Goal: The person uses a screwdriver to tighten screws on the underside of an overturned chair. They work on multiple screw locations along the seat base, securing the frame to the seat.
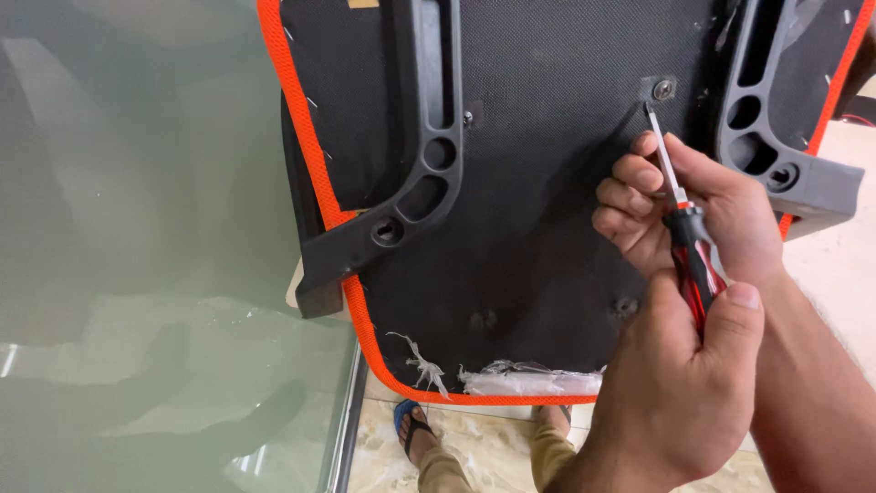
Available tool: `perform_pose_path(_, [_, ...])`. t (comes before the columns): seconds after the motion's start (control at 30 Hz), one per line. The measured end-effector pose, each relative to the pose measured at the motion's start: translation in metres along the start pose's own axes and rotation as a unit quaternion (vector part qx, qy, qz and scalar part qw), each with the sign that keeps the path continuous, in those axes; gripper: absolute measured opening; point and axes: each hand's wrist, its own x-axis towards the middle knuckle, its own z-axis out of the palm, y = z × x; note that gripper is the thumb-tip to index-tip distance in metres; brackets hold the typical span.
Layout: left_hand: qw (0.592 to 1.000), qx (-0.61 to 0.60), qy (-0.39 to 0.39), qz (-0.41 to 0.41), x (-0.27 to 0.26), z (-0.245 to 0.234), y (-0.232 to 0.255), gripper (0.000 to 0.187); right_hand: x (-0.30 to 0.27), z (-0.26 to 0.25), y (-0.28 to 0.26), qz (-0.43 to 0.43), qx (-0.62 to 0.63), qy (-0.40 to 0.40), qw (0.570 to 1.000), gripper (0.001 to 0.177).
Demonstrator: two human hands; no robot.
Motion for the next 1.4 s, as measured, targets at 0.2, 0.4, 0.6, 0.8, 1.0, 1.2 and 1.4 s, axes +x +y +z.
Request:
perform_pose_path(0.2, [0.995, 0.063, 0.073, -0.003, 0.01, 0.014, -0.006, 0.046, 0.009, -0.016, -0.013, 0.026, 0.004, -0.012, 1.0, 0.032])
perform_pose_path(0.4, [0.984, 0.146, 0.102, -0.026, 0.015, 0.014, -0.003, 0.043, 0.013, -0.015, -0.013, 0.01, -0.003, -0.005, 1.0, 0.029])
perform_pose_path(0.6, [0.985, 0.144, 0.083, -0.039, 0.013, 0.005, 0.003, 0.043, 0.009, -0.012, -0.01, -0.02, 0.007, 0.011, 1.0, 0.028])
perform_pose_path(0.8, [0.99, 0.114, 0.075, -0.043, 0.012, 0.006, -0.002, 0.046, 0.009, -0.009, -0.012, -0.018, -0.006, 0.036, 0.999, 0.023])
perform_pose_path(1.0, [0.996, -0.059, 0.059, 0.034, 0.005, 0.018, -0.009, 0.044, 0.009, -0.008, -0.022, 0.021, 0.028, 0.017, 0.999, 0.026])
perform_pose_path(1.2, [0.935, -0.337, -0.031, -0.105, 0.007, 0.031, -0.002, 0.037, 0.007, -0.004, -0.026, 0.035, 0.048, -0.002, 0.998, 0.03])
perform_pose_path(1.4, [0.867, -0.479, -0.078, -0.112, 0.009, 0.032, 0.004, 0.03, 0.009, -0.002, -0.028, 0.043, 0.084, 0.002, 0.996, 0.026])
